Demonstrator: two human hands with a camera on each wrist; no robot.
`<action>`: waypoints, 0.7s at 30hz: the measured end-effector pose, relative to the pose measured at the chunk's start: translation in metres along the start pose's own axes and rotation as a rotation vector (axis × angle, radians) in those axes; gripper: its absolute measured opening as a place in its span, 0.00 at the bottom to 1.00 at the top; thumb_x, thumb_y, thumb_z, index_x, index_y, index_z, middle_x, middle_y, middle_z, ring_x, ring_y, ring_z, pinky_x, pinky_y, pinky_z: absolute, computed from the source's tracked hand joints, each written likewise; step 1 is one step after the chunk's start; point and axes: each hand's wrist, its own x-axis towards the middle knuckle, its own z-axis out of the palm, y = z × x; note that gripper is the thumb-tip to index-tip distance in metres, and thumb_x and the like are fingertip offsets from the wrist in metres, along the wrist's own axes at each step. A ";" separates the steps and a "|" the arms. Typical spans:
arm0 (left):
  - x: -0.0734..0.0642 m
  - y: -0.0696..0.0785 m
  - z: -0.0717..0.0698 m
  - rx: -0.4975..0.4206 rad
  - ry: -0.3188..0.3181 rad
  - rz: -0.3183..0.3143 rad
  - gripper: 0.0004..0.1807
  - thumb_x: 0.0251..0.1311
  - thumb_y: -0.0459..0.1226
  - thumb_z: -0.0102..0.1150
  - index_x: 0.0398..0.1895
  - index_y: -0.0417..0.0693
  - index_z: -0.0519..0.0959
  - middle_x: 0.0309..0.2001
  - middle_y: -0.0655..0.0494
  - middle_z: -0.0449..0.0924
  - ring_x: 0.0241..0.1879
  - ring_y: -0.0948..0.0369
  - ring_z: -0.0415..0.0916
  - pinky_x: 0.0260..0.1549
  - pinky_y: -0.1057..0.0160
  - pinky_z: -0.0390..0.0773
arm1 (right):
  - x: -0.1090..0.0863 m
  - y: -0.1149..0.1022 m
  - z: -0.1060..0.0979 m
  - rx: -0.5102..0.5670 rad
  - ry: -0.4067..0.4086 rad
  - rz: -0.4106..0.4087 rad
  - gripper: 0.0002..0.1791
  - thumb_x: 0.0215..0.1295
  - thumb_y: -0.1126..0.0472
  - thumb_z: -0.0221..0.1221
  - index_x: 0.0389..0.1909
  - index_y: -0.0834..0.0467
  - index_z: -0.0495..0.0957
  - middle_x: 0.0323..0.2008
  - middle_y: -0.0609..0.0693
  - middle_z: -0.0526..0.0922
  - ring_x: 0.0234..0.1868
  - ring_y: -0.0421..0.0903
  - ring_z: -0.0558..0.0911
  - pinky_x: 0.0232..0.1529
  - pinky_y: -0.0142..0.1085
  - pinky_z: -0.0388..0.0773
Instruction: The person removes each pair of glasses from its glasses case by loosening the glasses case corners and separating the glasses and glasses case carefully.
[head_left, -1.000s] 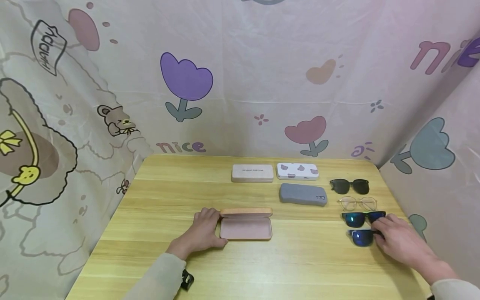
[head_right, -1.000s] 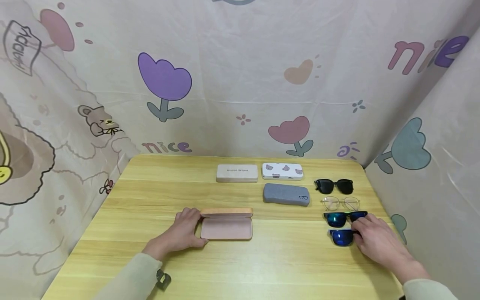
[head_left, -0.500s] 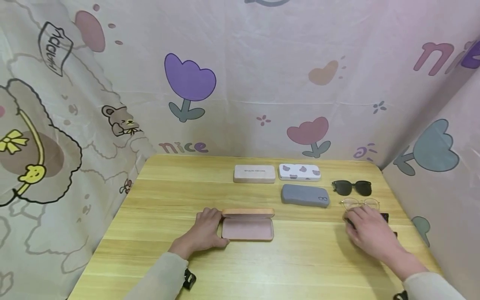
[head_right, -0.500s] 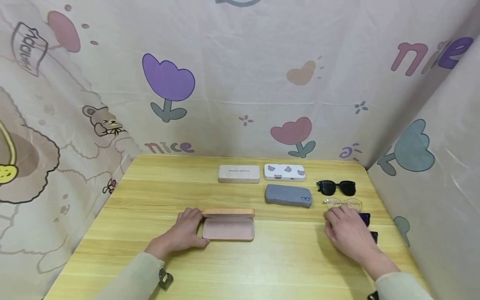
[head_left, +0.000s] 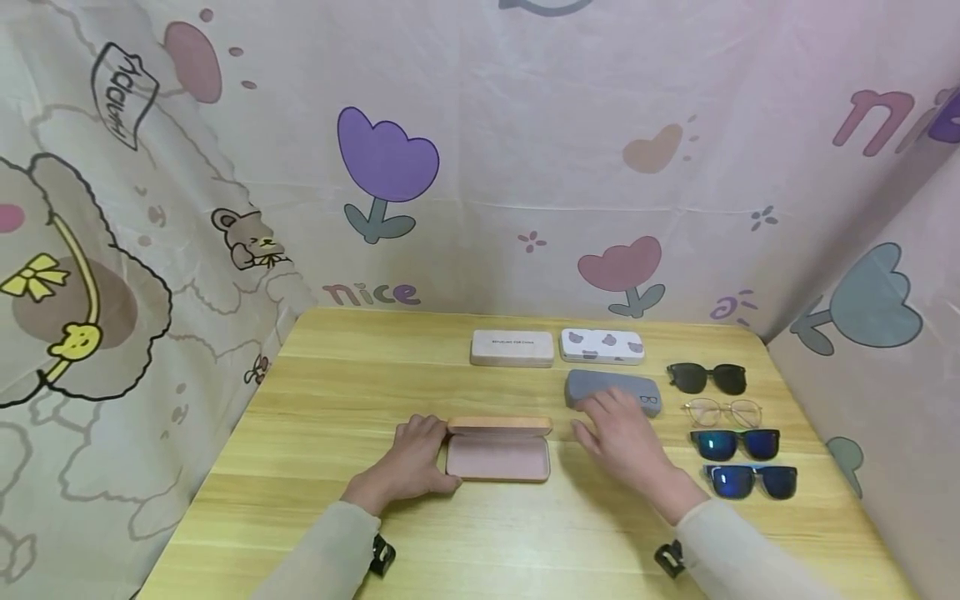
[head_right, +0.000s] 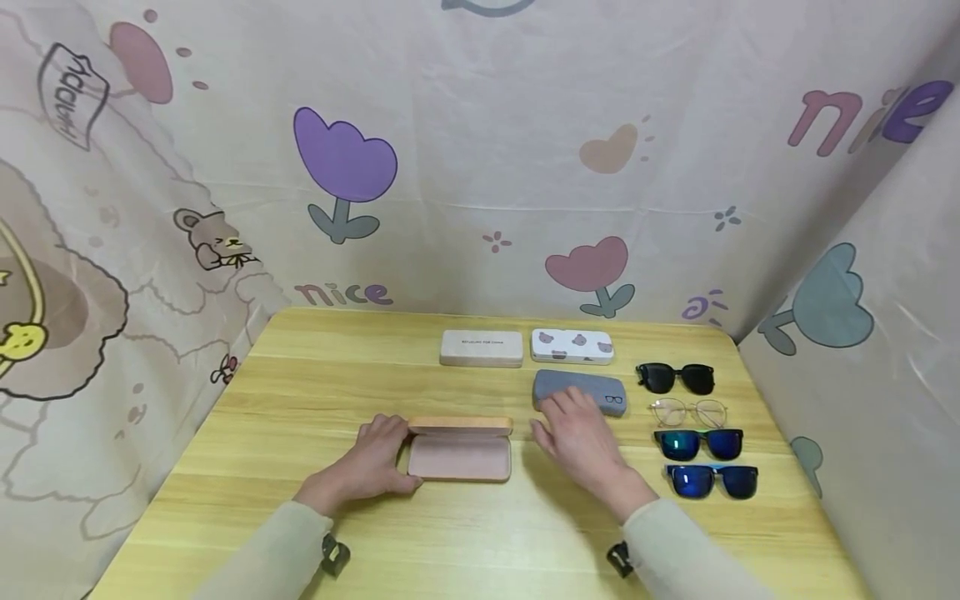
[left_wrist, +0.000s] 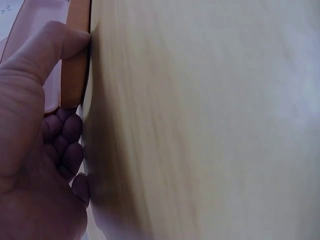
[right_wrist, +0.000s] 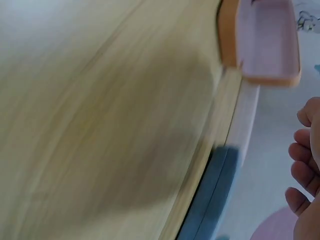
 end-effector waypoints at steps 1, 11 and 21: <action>0.000 0.000 0.000 0.000 0.000 0.002 0.45 0.47 0.54 0.77 0.64 0.36 0.75 0.56 0.52 0.76 0.57 0.52 0.66 0.57 0.48 0.63 | 0.004 -0.005 0.003 0.018 0.005 0.002 0.15 0.67 0.53 0.68 0.47 0.60 0.84 0.44 0.52 0.87 0.48 0.52 0.80 0.55 0.51 0.77; 0.001 0.000 0.001 0.003 0.002 -0.002 0.45 0.48 0.55 0.78 0.64 0.37 0.75 0.55 0.53 0.76 0.57 0.52 0.66 0.57 0.48 0.63 | 0.032 -0.046 0.015 0.139 -0.027 0.097 0.20 0.69 0.48 0.68 0.47 0.60 0.84 0.45 0.53 0.88 0.48 0.52 0.81 0.53 0.49 0.76; -0.001 0.000 0.000 -0.003 0.007 -0.005 0.45 0.47 0.54 0.77 0.64 0.36 0.74 0.55 0.52 0.76 0.56 0.52 0.65 0.57 0.49 0.63 | 0.041 -0.074 0.015 0.032 -0.093 0.188 0.19 0.66 0.44 0.69 0.33 0.56 0.83 0.31 0.48 0.84 0.36 0.48 0.79 0.47 0.47 0.78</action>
